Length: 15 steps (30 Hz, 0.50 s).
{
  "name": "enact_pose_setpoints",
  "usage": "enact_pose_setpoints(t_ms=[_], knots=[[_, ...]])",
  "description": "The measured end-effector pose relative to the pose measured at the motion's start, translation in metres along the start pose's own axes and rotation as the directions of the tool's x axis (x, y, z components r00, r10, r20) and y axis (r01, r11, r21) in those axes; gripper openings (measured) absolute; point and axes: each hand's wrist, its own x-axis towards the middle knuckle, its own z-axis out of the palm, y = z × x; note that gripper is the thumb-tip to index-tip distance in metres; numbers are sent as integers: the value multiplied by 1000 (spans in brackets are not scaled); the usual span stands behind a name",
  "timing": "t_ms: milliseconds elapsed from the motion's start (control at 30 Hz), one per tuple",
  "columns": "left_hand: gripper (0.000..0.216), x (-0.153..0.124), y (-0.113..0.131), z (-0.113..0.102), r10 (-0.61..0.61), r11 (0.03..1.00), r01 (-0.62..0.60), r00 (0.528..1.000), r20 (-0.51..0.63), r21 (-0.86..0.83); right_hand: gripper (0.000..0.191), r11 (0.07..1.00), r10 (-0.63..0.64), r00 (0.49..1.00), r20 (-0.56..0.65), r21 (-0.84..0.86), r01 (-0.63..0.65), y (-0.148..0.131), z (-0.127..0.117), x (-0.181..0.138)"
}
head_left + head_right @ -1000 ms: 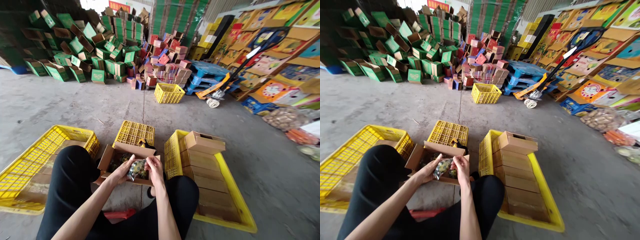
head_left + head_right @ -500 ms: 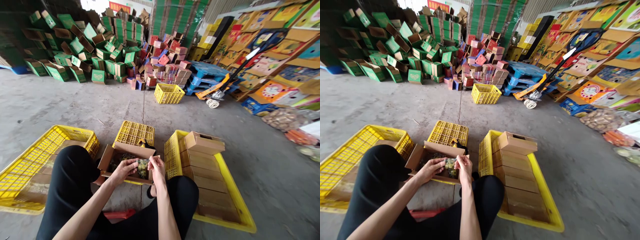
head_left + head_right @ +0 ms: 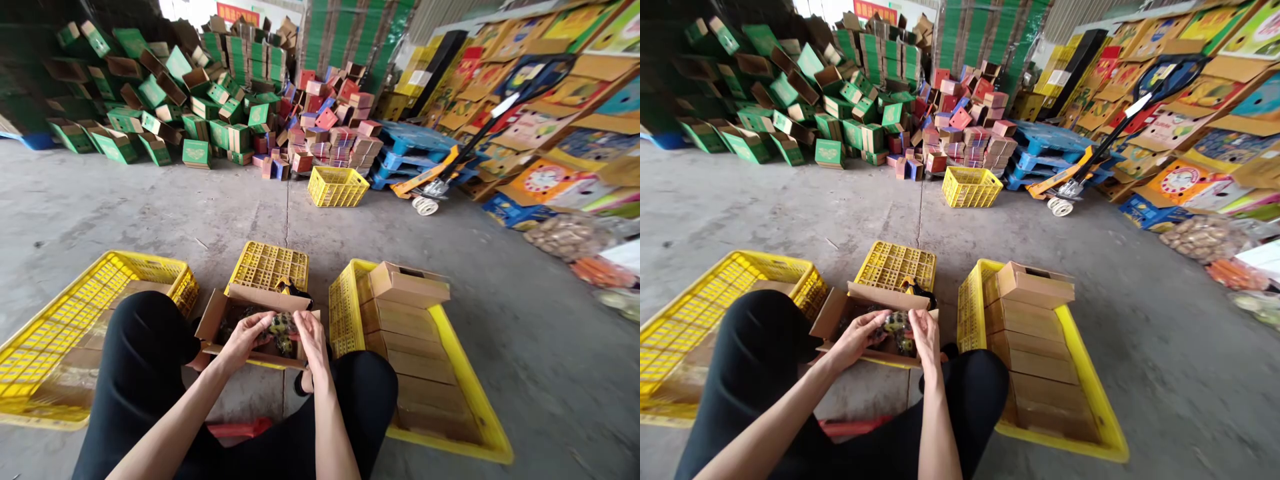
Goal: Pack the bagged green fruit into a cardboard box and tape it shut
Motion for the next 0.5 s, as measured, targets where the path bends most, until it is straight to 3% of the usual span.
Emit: enact_pose_setpoints(t_ms=[233,367,500], knots=[[70,2,3,3,14,999,-21,990,-139,-49,28,990,-138,989,44,-23,139,2,1,1],[68,0,2,2,-4,997,-4,994,-108,-75,22,987,-154,987,42,-37,156,3,2,2],[66,3,4,-1,2,1000,-2,996,-91,4,19,990,-134,991,3,-50,134,5,1,3]])
